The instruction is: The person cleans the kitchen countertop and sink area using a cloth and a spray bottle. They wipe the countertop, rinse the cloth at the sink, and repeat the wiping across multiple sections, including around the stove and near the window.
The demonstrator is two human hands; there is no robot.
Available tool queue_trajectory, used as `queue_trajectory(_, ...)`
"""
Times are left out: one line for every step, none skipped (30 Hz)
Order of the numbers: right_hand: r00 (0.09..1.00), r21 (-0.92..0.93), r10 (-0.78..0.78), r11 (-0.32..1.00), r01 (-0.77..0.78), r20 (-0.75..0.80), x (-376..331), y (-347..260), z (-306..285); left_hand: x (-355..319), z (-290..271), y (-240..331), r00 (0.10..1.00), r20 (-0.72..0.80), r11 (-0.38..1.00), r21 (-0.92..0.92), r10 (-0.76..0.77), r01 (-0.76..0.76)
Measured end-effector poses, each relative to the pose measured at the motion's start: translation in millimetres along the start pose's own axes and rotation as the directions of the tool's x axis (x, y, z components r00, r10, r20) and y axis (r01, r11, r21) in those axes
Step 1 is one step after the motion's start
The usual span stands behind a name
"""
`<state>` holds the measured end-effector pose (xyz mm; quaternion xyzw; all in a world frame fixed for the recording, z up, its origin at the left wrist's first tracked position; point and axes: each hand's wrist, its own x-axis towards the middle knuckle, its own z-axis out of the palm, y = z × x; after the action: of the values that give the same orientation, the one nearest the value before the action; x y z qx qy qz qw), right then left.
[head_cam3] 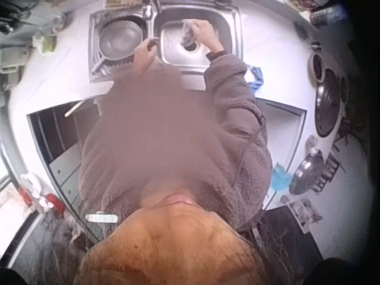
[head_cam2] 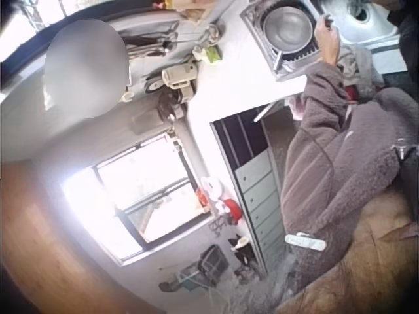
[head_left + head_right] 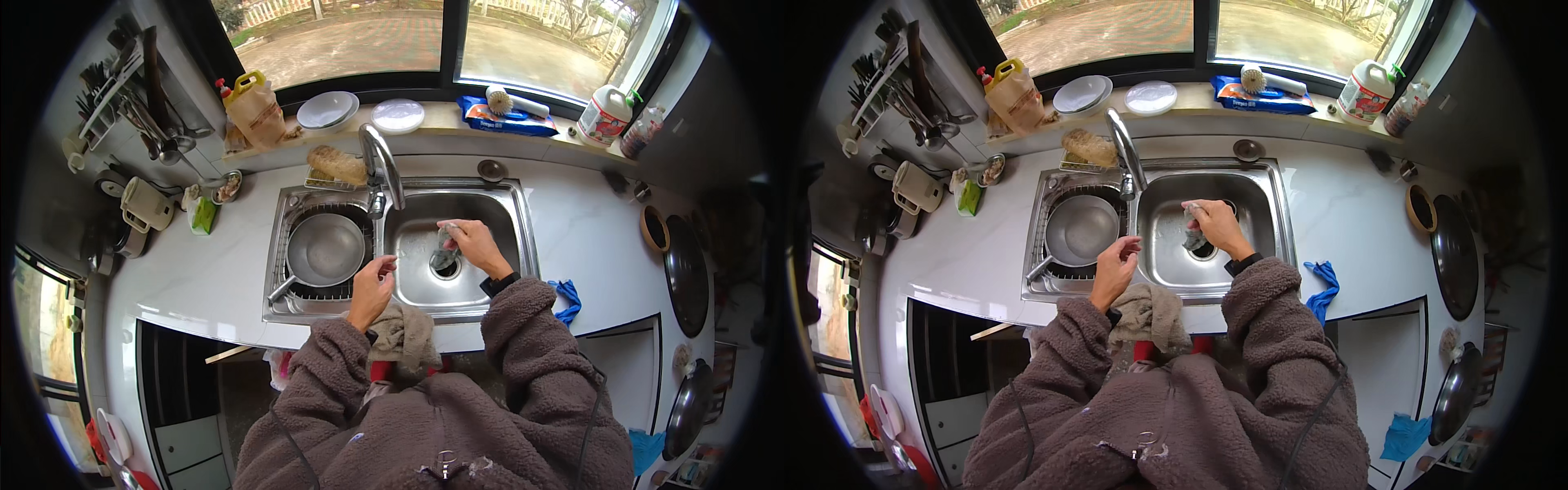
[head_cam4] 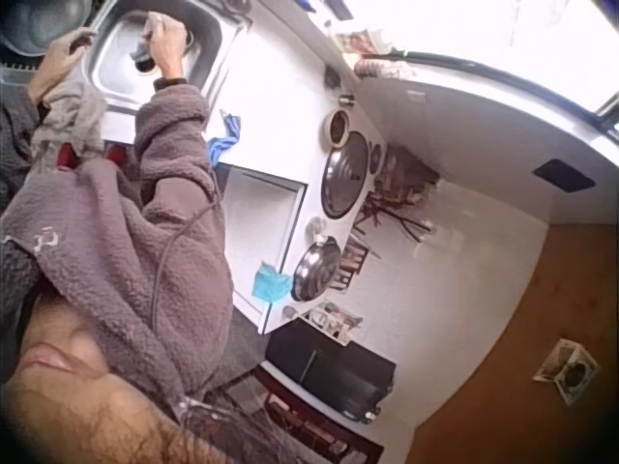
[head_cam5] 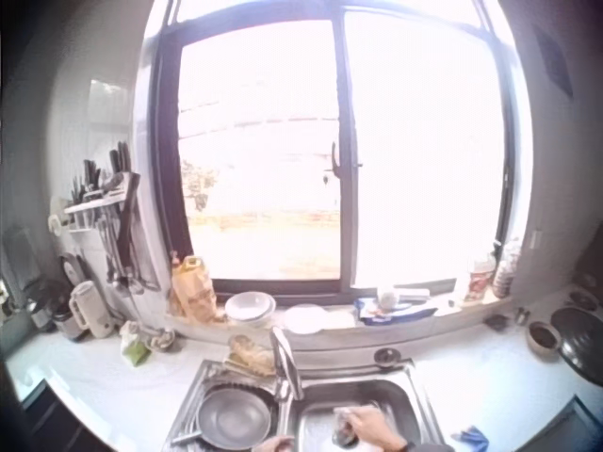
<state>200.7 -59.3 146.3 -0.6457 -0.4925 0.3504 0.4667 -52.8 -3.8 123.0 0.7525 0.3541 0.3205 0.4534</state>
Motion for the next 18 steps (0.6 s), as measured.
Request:
queue_trajectory(0.998,0.336,0.060,0.940,-0.061,0.012,2,2,-10,11,12,4,1.000,0.003,1.000,0.012,0.012,-0.012)
queue_trajectory(0.997,0.398,0.064,0.916,-0.041,-0.045,3,5,-14,20,24,6,1.000,0.004,1.000,0.007,0.009,-0.009)
queue_trajectory(0.998,-0.219,0.015,0.975,-0.029,-0.066,4,8,-18,26,36,6,1.000,0.000,1.000,-0.018,0.011,-0.011)
queue_trajectory(0.997,-0.736,-0.031,0.677,-0.027,-0.065,4,11,-19,27,45,5,1.000,-0.028,1.000,0.007,-0.010,0.010)
queue_trajectory(0.992,-0.695,-0.016,0.715,-0.077,-0.127,5,13,-21,32,51,1,0.998,-0.061,1.000,0.021,-0.011,0.012)
queue_trajectory(0.968,-0.690,-0.144,0.723,-0.040,-0.207,7,16,-21,42,52,-3,0.993,-0.113,0.999,0.017,0.030,-0.028)
queue_trajectory(0.943,-0.686,-0.196,0.727,-0.045,-0.269,9,19,-18,47,50,-11,0.991,-0.113,0.997,0.020,-0.071,0.074)
queue_trajectory(0.920,-0.679,-0.230,0.733,-0.052,-0.318,10,23,-15,52,45,-19,0.982,-0.153,0.982,0.132,-0.111,0.132)
queue_trajectory(0.917,-0.609,-0.205,0.792,-0.051,-0.343,12,28,-10,59,38,-28,0.973,-0.202,0.962,0.226,-0.110,0.155)
queue_trajectory(0.924,-0.481,-0.164,0.876,-0.025,-0.346,17,33,-6,66,32,-37,0.959,-0.232,0.922,0.311,-0.163,0.232)
queue_trajectory(0.931,-0.340,-0.089,0.940,-0.039,-0.354,21,39,0,70,24,-45,0.965,-0.241,0.922,0.340,-0.104,0.185)
queue_trajectory(0.927,-0.207,-0.028,0.977,-0.054,-0.374,25,47,6,79,20,-52,0.967,-0.253,0.924,0.373,0.012,0.086)
queue_trajectory(0.923,0.125,0.165,0.984,-0.129,-0.347,26,56,15,91,17,-58,0.958,-0.260,0.911,0.413,0.119,-0.001)
queue_trajectory(0.902,0.395,0.306,0.903,-0.173,-0.305,29,66,25,101,14,-63,0.944,-0.257,0.890,0.451,0.206,-0.072)
queue_trajectory(0.873,0.558,0.406,0.805,-0.202,-0.269,30,77,36,113,11,-68,0.948,-0.199,0.877,0.462,0.249,-0.133)
queue_trajectory(0.805,0.710,0.558,0.649,-0.273,-0.200,28,89,47,122,9,-71,0.958,-0.152,0.896,0.413,0.244,-0.163)
queue_trajectory(0.782,0.828,0.613,0.491,-0.271,-0.108,27,102,56,130,8,-74,0.965,-0.105,0.912,0.366,0.239,-0.186)
queue_trajectory(0.722,0.885,0.692,0.336,-0.324,0.002,28,114,64,137,7,-76,0.980,-0.053,0.933,0.321,0.191,-0.164)
